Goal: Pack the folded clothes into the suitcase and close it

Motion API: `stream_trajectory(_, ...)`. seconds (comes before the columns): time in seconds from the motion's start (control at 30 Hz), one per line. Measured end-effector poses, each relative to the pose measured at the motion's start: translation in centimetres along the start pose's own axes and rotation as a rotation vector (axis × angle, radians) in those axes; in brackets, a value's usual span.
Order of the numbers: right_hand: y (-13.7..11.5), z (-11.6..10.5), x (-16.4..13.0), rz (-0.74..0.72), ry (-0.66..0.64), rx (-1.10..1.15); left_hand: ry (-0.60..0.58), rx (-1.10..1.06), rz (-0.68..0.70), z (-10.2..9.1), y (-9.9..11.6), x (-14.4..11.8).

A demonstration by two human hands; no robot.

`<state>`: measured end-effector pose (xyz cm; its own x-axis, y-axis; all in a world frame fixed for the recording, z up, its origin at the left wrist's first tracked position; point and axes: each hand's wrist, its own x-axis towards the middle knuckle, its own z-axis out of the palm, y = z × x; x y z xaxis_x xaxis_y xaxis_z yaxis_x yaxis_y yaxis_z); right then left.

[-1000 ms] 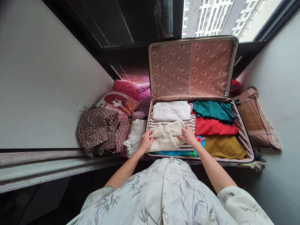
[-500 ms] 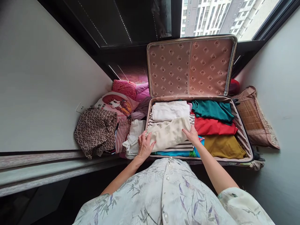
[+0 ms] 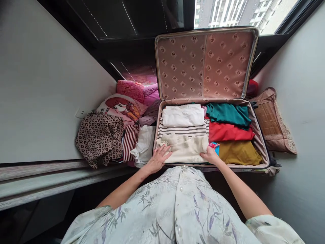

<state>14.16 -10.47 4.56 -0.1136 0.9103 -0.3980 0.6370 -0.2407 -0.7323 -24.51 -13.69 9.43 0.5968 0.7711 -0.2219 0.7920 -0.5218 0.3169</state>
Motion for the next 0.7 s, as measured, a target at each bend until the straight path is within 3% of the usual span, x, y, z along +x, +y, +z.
stream_trajectory(0.1,0.7,0.2,-1.0,0.012,-0.002,0.001,-0.06,-0.051,-0.004,-0.1,0.0,-0.3)
stream_trajectory(0.2,0.1,-0.1,-1.8,-0.014,0.073,-0.046,0.039,-0.05,-0.078,-0.1,0.6,-0.3)
stream_trajectory(0.3,-1.6,-0.7,-2.7,-0.077,0.356,-0.293,0.182,-0.047,-0.156,0.5,1.6,0.1)
stream_trajectory(0.37,-2.9,-0.7,-3.1,-0.187,0.518,-0.497,0.159,-0.083,-0.162,1.2,2.0,1.0)
stream_trajectory(0.4,-3.5,-0.4,-3.1,-0.26,0.534,-0.581,0.112,-0.107,-0.154,1.6,2.0,1.6)
stream_trajectory(0.5,-4.5,1.4,-2.6,-0.45,0.357,-0.747,-0.019,-0.143,-0.118,2.4,0.8,4.1)
stream_trajectory(0.6,-4.2,3.6,-1.6,-0.491,0.168,-0.842,-0.049,-0.121,-0.084,2.6,-0.7,5.9)
stream_trajectory(0.7,-3.3,4.6,-0.8,-0.495,0.143,-0.886,-0.047,-0.138,-0.069,2.3,-0.9,6.3)
